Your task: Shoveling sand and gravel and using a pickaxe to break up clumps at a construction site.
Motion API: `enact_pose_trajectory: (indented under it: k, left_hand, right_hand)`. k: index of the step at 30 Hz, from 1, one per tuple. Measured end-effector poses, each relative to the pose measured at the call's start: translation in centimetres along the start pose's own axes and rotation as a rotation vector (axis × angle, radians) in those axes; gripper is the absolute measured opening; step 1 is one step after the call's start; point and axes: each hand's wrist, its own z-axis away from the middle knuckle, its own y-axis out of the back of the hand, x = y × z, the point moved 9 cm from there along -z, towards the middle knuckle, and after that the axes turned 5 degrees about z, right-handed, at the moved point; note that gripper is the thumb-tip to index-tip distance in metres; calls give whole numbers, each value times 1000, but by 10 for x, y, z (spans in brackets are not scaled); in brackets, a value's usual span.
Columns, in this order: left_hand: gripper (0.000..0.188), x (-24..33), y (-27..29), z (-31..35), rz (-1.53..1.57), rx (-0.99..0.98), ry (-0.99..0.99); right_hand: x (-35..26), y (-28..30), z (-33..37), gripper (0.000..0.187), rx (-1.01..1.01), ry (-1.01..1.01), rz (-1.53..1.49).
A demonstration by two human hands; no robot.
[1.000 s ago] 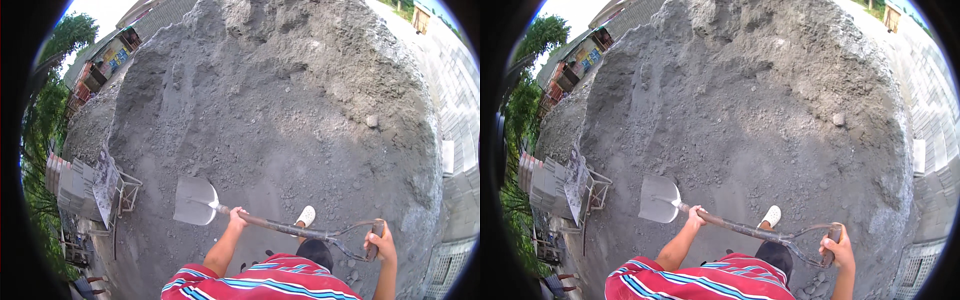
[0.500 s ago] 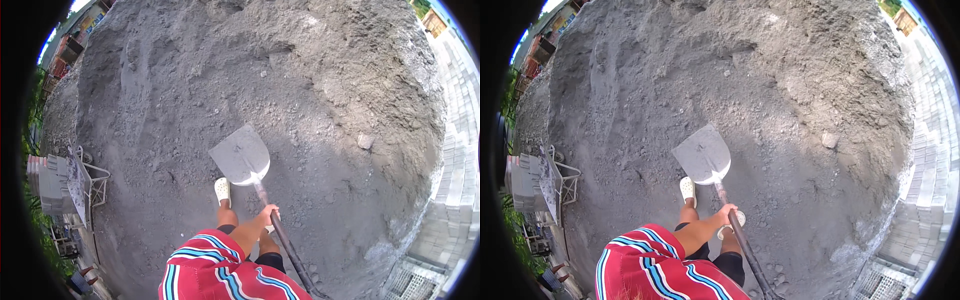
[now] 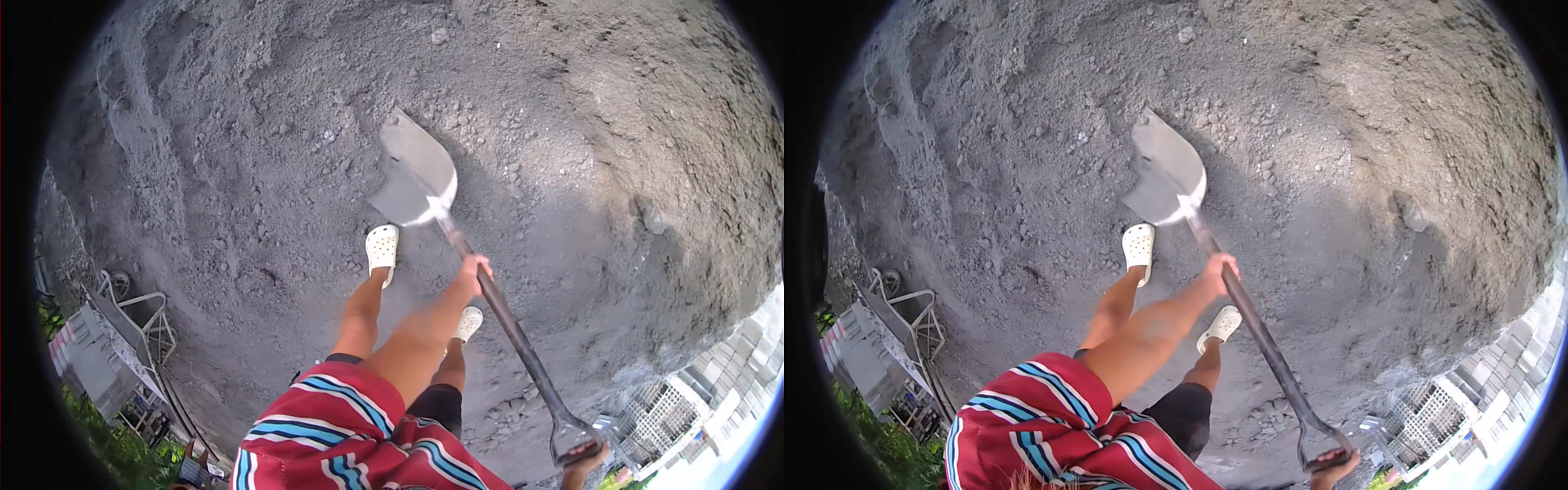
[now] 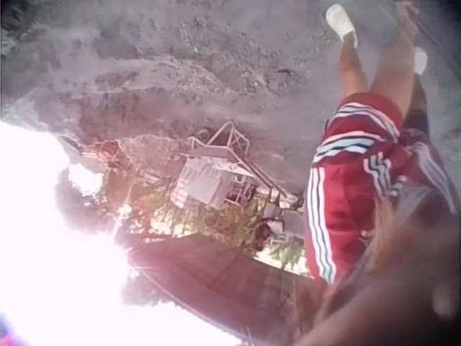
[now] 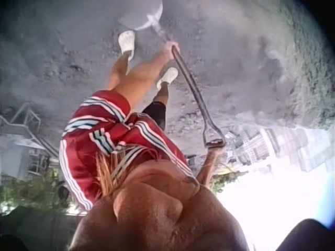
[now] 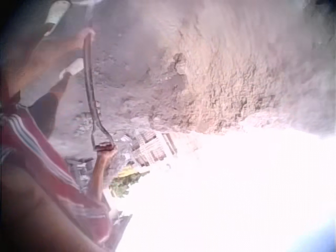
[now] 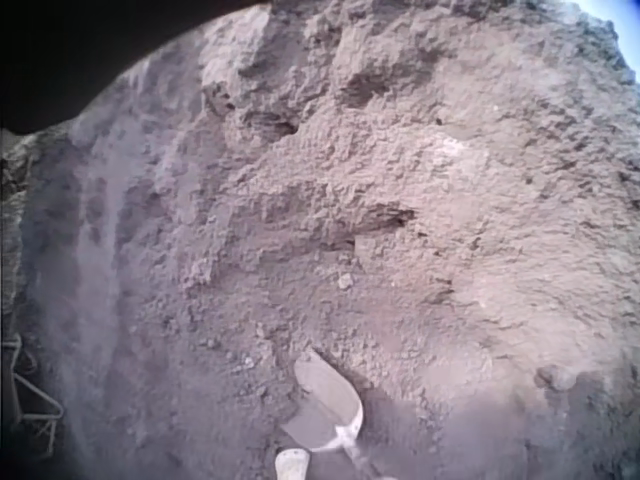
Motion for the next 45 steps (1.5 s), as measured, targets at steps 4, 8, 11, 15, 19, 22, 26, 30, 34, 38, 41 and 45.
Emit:
enact_pose_trajectory:
  k: [4, 8, 11, 15, 19, 22, 26, 30, 34, 38, 41, 45]
  left_hand:
    - [12, 310, -39, 95, -21, -19, -517]
    - [6, 400, -6, 177, -56, 119, -730]
    - [5, 404, 47, 213, -111, 258, -755]
    - [7, 334, 84, 231, -145, 256, -800]
    - [7, 228, 138, 225, -76, 358, -726]
    - [9, 124, 164, 199, 24, 350, -638]
    - [8, -25, 157, 169, 76, 227, -572]
    - [8, -163, 162, 136, 159, 199, -407]
    - [8, -272, 185, 100, 370, 15, -282]
    - [6, -338, 225, 99, 559, -92, -196]
    - [7, -343, 281, 144, 713, -116, -321]
    - [12, -327, 412, 228, 846, -90, -600]
  right_hand:
    - [17, -251, -23, 44, -414, 42, -66]
    - [31, -319, 34, 44, -543, -125, -31]
    - [61, -306, 66, 44, -548, -296, -29]
    - [94, -221, 63, 45, -478, -443, -1]
    - [82, -125, 38, 44, -524, -447, 118]
    - [46, -47, 12, 40, -585, -405, 153]
    - [9, 81, -33, 39, -454, -392, 184]
    - [-49, 169, -55, 29, -655, -393, 198]
    - [-76, 233, -132, 35, -554, -163, 339]
    - [-117, 227, -129, 37, -647, 56, 544]
    - [-109, 183, -100, 44, -697, 244, 663]
    - [-39, 129, -34, 47, -895, 274, 813]
